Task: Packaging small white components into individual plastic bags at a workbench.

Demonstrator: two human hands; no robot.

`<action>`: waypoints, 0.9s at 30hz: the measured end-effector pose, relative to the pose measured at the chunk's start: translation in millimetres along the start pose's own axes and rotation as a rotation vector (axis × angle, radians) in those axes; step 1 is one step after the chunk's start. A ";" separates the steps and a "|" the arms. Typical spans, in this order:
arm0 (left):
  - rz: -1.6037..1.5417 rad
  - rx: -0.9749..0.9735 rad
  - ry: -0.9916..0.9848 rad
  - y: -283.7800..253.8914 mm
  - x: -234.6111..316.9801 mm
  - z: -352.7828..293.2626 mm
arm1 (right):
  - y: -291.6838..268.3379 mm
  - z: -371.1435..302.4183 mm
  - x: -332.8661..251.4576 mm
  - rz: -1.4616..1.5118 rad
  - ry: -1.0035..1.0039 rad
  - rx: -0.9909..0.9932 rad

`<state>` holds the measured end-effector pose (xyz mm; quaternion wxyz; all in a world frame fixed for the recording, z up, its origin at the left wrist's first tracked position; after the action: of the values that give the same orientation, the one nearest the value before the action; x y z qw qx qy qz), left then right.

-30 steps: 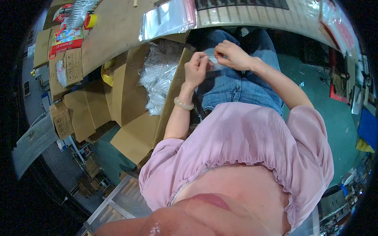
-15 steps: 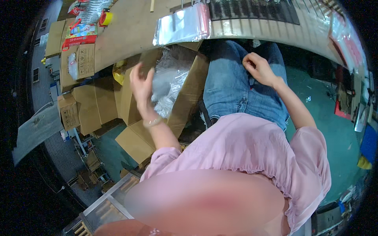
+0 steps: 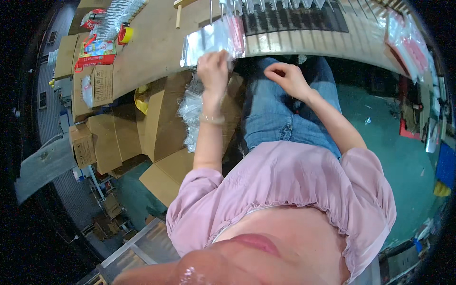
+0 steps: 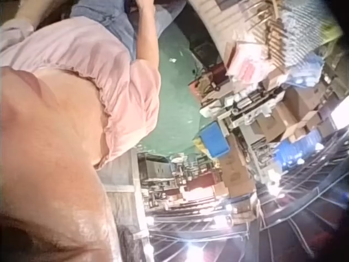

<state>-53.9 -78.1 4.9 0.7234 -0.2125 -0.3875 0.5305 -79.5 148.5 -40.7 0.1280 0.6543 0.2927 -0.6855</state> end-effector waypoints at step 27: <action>-1.535 -0.216 -0.974 41.0 106.9 -49.9 | -44.2 -6.6 -6.6 0.630 0.095 -0.309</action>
<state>-24.8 40.9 -19.2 0.6101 0.2844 -0.7322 -0.1043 -98.0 186.0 -23.7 0.4167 0.7166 0.1824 -0.5288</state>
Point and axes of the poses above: each hand's wrist, its own z-axis towards the middle knuckle, its own y-axis out of the palm, x = y × z, the point moved 1 cm from there along z, towards the middle knuckle, and after that the axes turned 4 degrees about -z, right-handed, at the moved point
